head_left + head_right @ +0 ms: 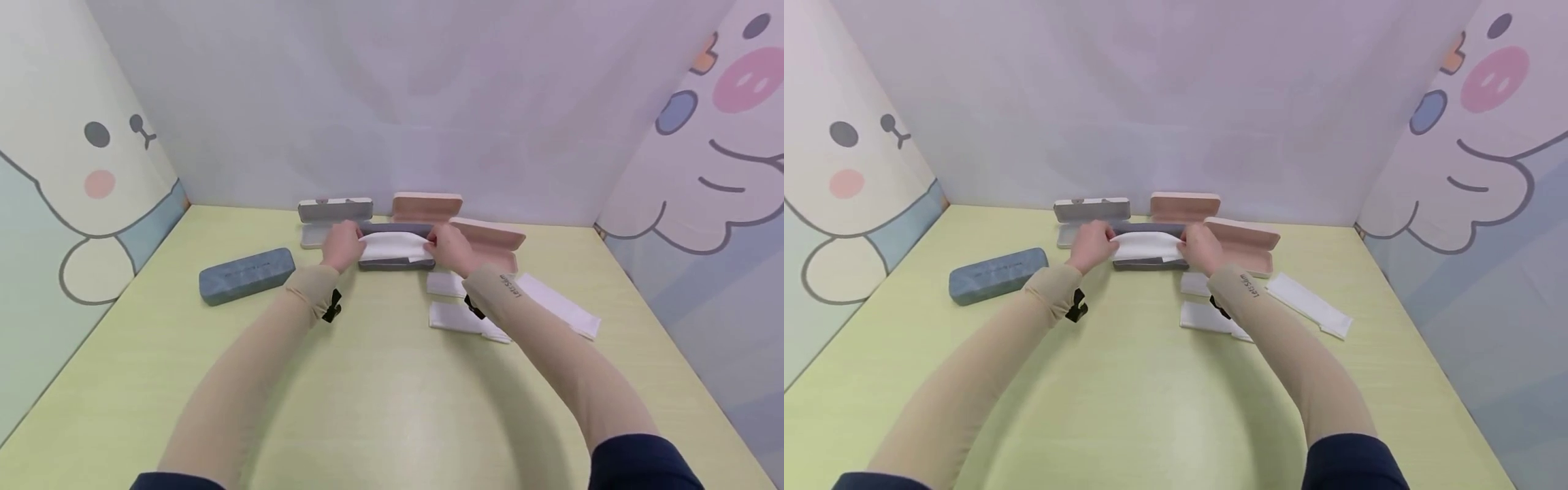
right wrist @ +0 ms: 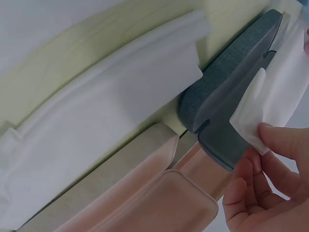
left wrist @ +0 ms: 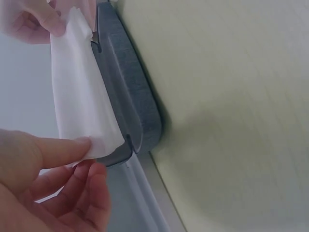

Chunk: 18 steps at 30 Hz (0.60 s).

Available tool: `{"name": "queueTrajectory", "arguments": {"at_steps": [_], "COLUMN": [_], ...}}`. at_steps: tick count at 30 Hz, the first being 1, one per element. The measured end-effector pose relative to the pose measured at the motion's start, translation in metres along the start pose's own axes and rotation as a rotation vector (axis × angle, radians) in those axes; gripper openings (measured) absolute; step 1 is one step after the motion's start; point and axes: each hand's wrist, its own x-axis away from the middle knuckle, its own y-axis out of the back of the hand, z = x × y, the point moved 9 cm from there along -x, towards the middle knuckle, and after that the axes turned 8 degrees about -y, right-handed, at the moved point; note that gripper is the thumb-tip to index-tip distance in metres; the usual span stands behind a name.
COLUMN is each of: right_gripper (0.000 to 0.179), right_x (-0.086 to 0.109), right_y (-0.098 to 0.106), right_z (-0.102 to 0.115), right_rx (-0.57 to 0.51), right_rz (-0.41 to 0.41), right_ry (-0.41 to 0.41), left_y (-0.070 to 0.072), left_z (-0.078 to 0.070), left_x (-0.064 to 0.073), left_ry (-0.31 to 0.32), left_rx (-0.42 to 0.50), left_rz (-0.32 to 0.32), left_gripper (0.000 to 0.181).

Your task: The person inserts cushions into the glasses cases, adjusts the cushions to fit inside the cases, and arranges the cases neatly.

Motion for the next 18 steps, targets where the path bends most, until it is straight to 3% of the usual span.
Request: {"name": "queueTrajectory", "arguments": {"at_steps": [7,18], "right_gripper": [0.022,0.019], "right_x": [-0.005,-0.01], "right_y": [-0.018,-0.03], "right_z": [-0.009,-0.014], "right_rx": [-0.003,0.009], "right_rz": [0.04,0.019], "right_ry": [-0.022,-0.02], "left_y": [-0.012,-0.027], "left_z": [0.003,0.007], "left_x": [-0.002,-0.006], "left_ry": [0.061,0.092], "left_rx": [-0.01,-0.018], "left_rz": [0.002,0.006], "left_gripper": [0.023,0.016]}}
